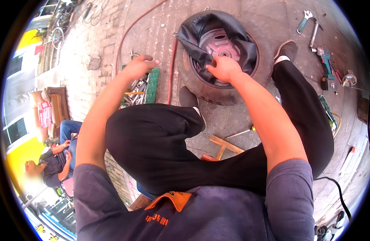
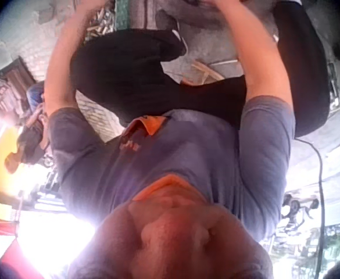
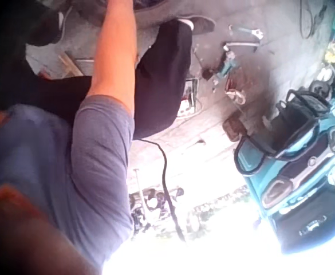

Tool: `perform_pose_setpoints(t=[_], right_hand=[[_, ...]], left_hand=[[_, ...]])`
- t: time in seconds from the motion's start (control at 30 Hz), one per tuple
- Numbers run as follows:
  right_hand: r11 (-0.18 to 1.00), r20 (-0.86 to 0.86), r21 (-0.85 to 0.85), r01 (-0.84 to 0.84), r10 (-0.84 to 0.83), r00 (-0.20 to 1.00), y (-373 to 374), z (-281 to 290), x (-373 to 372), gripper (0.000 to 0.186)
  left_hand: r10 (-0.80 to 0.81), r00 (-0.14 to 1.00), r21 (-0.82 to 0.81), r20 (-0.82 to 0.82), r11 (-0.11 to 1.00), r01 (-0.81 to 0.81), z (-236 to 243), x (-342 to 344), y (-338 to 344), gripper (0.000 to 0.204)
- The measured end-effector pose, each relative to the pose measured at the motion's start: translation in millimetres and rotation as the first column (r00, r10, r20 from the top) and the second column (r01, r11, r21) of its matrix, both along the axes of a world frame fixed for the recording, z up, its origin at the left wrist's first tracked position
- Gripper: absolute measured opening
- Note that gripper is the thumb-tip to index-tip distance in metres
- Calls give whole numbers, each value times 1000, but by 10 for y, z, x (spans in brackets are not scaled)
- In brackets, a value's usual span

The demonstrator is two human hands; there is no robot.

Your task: The person removes the inner tube from a tire using a screwdriver, then inserts a new inner tube into the tire. They use a screwdriver to pry the tire bead onto the rim and inflate the tire with an air hose.

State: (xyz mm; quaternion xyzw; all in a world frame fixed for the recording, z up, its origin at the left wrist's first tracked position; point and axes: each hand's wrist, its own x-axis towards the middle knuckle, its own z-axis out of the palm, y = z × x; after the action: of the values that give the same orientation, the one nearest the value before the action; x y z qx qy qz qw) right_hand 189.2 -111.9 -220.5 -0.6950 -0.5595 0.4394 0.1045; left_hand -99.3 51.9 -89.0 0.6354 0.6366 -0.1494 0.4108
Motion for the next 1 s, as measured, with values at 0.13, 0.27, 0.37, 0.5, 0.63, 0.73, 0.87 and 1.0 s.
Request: perform_pose_setpoints(t=[0.13, 0.27, 0.37, 0.5, 0.63, 0.73, 0.87, 1.0], right_hand=[[962, 115, 244, 120, -152, 982, 225, -204, -141, 68], [961, 144, 214, 177, -211, 967, 582, -431, -316, 65], [977, 100, 4, 214, -214, 972, 677, -611, -182, 61], [670, -361, -404, 624, -743, 564, 513, -993, -364, 51], [185, -392, -754, 631, -897, -206, 474, -1036, -592, 33], [233, -366, -690, 685, -929, -52, 665, -924, -776, 37], [454, -557, -743, 491, -827, -78, 819, -653, -684, 16], [636, -679, -734, 238, -680, -276, 746, -782, -519, 12]], left_hand=[[-112, 992, 14, -51, 993, 113, -1092, 286, 110, 97], [-71, 997, 210, -22, 975, 74, -1863, 539, 71, 122], [0, 999, 270, -52, 963, 14, -2011, 962, -161, 142], [6, 996, 278, -91, 960, 19, -2121, 765, -103, 139], [70, 997, 351, -26, 935, -56, -2090, 788, -125, 125], [105, 994, 335, 15, 937, -104, -1869, 893, -111, 123], [95, 995, 435, 43, 894, -104, -1741, 909, -94, 122], [118, 990, 398, 80, 907, -140, -1711, 891, 45, 122]])
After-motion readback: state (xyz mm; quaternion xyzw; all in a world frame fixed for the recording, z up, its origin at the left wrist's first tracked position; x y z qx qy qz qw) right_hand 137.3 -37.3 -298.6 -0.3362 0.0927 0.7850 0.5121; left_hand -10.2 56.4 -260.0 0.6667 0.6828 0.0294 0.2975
